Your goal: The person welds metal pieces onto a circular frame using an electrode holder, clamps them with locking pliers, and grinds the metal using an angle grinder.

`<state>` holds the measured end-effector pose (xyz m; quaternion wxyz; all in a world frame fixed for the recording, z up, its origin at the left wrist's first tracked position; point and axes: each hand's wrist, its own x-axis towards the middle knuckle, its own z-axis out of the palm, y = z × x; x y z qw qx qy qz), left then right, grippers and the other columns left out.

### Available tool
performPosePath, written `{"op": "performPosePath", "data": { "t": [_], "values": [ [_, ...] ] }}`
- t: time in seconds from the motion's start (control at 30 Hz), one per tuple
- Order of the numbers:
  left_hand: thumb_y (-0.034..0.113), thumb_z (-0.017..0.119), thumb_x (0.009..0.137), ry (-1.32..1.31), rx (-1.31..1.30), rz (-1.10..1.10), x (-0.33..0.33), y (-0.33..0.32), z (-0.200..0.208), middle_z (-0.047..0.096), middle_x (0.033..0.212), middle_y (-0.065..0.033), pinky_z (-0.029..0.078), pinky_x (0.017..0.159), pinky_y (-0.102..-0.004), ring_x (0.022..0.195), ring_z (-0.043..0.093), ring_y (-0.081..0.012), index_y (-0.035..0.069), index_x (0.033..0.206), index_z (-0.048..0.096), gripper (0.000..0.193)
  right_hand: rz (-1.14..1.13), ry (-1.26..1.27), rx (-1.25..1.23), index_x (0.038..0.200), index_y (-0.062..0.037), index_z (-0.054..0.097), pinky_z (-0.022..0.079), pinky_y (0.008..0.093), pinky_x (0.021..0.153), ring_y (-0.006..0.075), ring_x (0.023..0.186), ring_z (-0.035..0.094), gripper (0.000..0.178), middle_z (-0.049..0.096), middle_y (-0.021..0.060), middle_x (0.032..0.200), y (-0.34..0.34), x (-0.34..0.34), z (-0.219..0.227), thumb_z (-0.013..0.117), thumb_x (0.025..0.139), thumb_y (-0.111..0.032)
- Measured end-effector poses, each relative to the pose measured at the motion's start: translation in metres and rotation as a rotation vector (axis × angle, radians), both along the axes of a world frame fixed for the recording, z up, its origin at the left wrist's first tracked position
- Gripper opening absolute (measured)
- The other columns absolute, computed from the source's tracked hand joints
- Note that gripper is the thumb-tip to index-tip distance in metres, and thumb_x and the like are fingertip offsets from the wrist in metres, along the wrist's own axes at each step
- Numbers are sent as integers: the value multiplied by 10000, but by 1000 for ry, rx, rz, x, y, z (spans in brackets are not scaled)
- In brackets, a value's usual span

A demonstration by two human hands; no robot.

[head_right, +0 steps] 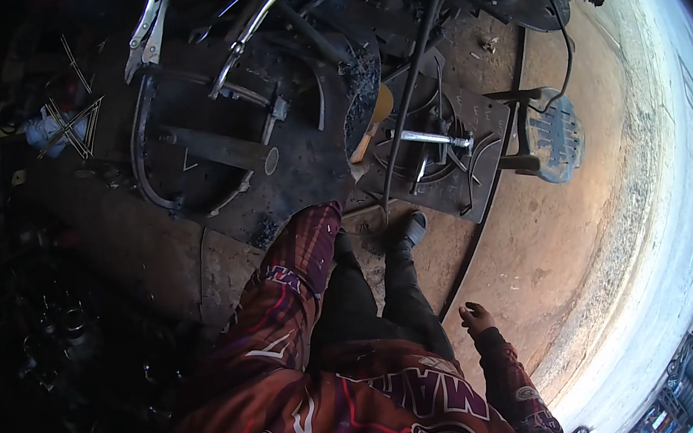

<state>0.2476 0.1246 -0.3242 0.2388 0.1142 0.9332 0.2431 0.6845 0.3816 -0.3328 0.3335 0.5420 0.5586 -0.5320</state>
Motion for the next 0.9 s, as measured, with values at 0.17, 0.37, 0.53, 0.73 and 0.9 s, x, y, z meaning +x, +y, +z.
{"op": "performPosePath", "data": {
  "t": [0.17, 0.37, 0.53, 0.73, 0.9],
  "values": [
    [490, 742, 764, -9, 15, -12, 2, 1, 1, 632, 1218, -244, 488, 950, -437, 1128, 620, -367, -5, 1279, 562, 736, 11, 40, 15, 1340, -84, 543, 455, 270, 522, 143, 687, 635, 569, 668, 37, 929, -2, -16, 5, 710, 913, -421],
    [500, 733, 787, 24, 9, -21, -1, -21, -8, 630, 1220, -242, 486, 956, -437, 1139, 617, -361, -2, 1300, 551, 741, 234, 213, 107, 1256, -9, 603, 505, 288, 612, 147, 731, 651, 535, 688, 79, 932, -11, -63, -7, 713, 913, -404],
    [508, 726, 805, 78, -13, -56, 14, -36, -6, 628, 1221, -241, 485, 962, -437, 1148, 615, -356, 0, 1319, 541, 745, 374, 435, 313, 1258, -22, 618, 533, 410, 904, 345, 1063, 674, 554, 690, 230, 1140, -17, -178, -56, 677, 897, -439],
    [465, 666, 906, 9, 24, 250, 83, -83, 4, 630, 1215, -216, 493, 958, -440, 1145, 615, -348, 20, 1367, 514, 658, 312, 319, 549, 1204, -26, 644, 519, 433, 929, 377, 1099, 649, 512, 678, 220, 1175, -26, -321, -51, 660, 889, -429],
    [305, 705, 903, 92, -30, 203, 129, -127, 2, 611, 1258, -192, 488, 982, -429, 1165, 607, -337, 20, 1376, 504, 588, 432, 79, 547, 1151, -56, 661, 525, 463, 921, 371, 1100, 654, 495, 676, 234, 1164, -40, -359, -18, 642, 865, -459]
  ]
}}
